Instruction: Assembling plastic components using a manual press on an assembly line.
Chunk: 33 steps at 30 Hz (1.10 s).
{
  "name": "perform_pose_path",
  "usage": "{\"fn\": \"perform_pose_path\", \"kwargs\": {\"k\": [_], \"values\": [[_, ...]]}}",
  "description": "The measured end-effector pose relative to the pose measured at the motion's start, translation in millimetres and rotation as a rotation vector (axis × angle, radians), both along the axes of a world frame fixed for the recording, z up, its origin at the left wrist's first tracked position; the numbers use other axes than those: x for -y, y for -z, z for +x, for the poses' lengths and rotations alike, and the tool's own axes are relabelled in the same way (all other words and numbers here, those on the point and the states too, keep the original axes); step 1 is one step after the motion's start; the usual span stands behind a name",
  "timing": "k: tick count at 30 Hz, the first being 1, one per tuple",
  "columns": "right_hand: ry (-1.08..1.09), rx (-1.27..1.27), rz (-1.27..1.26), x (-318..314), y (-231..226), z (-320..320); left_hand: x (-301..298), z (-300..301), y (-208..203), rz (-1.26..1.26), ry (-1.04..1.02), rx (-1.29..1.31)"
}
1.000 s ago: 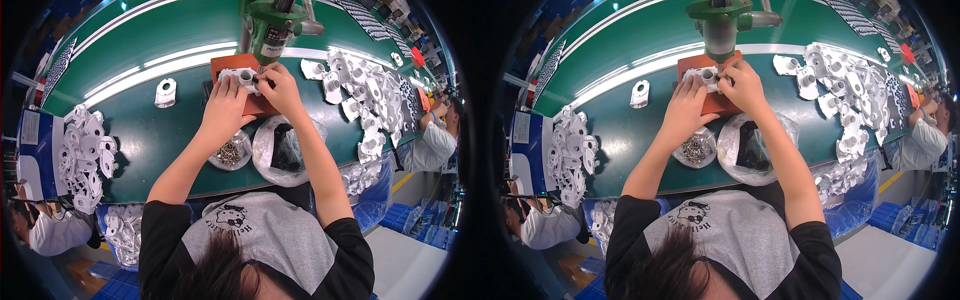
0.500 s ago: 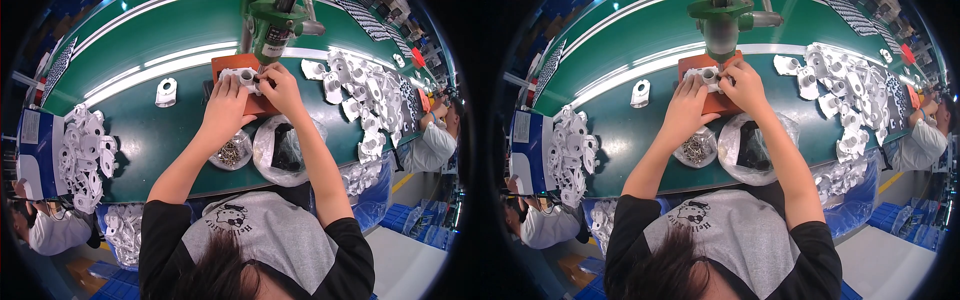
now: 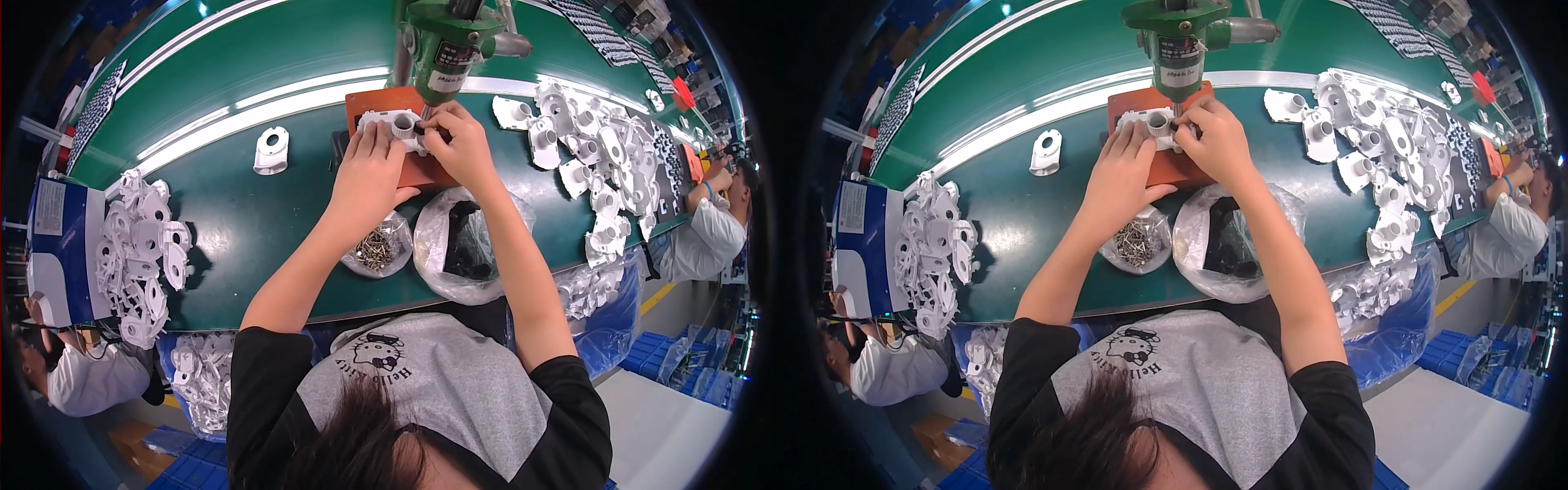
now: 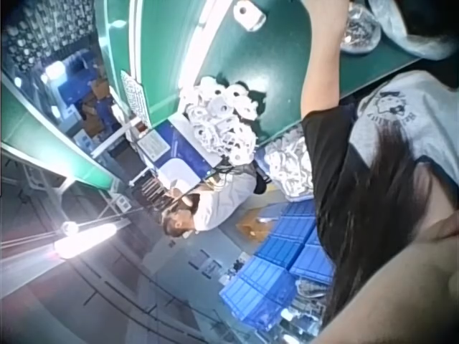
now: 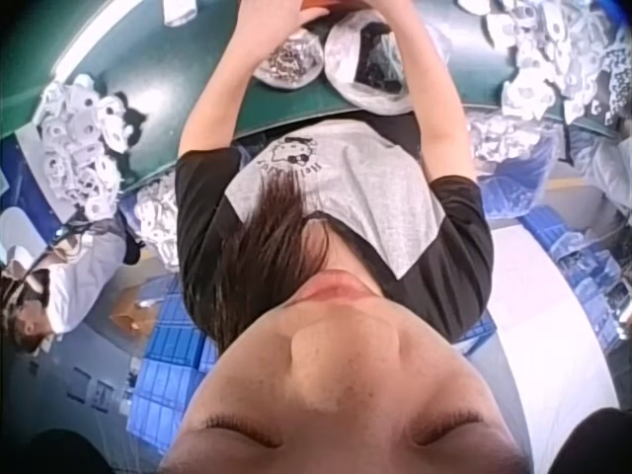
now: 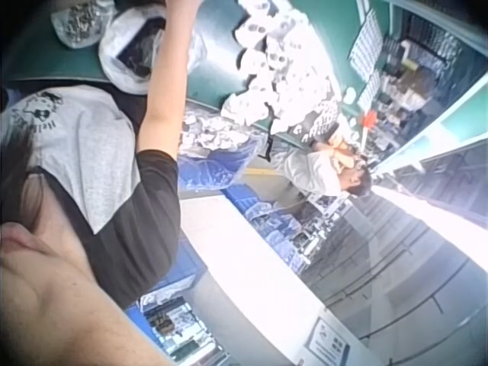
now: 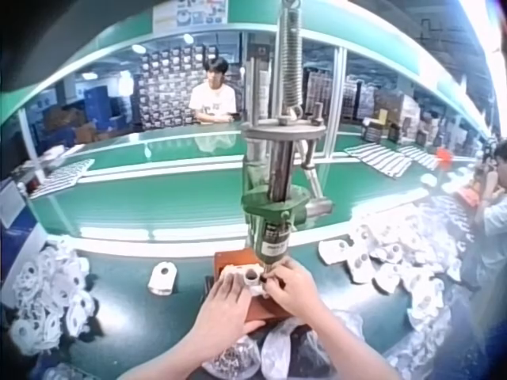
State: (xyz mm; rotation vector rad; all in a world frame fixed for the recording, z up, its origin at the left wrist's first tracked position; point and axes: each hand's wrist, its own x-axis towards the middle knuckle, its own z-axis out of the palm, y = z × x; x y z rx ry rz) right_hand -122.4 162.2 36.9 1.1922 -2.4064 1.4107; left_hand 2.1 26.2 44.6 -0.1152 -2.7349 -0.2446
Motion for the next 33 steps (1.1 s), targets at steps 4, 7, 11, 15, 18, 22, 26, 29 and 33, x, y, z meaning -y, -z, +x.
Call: {"fn": "perform_pose_path", "kwargs": {"k": [4, 7, 11, 15, 18, 22, 26, 29, 33], "values": [[-0.001, 0.032, -0.009, 0.4, -0.9, 1.0, 0.3, 0.2, 0.2, -0.002, -0.001, 0.0], [-0.006, 0.051, -0.02, 0.1, -0.8, 0.6, 0.4, 0.3, -0.5, -0.005, 0.004, -0.004], [-0.006, 0.036, -0.036, 0.2, 2.4, -1.7, 0.2, 0.7, -1.7, -0.001, -0.012, 0.028], [0.034, -0.024, -0.106, 2.3, 4.8, -3.0, 0.1, 0.3, -1.8, 0.001, -0.007, 0.022], [0.055, -0.052, -0.089, 2.5, 4.6, -2.7, 0.1, 0.6, -1.4, 0.002, -0.009, 0.023], [0.047, -0.013, -0.051, 1.9, 4.6, -2.4, 0.2, 0.9, -1.9, 0.001, -0.012, 0.027], [0.042, -0.02, -0.055, 1.8, 4.3, -2.2, 0.0, 0.4, -0.3, -0.015, 0.001, -0.011], [0.044, -0.022, -0.048, 1.7, 4.9, -2.2, -0.2, 0.5, -0.4, -0.016, 0.0, -0.01], [0.05, -0.029, -0.032, 1.8, 4.5, -1.7, 0.0, 0.5, -0.4, -0.011, -0.002, -0.005]]}}
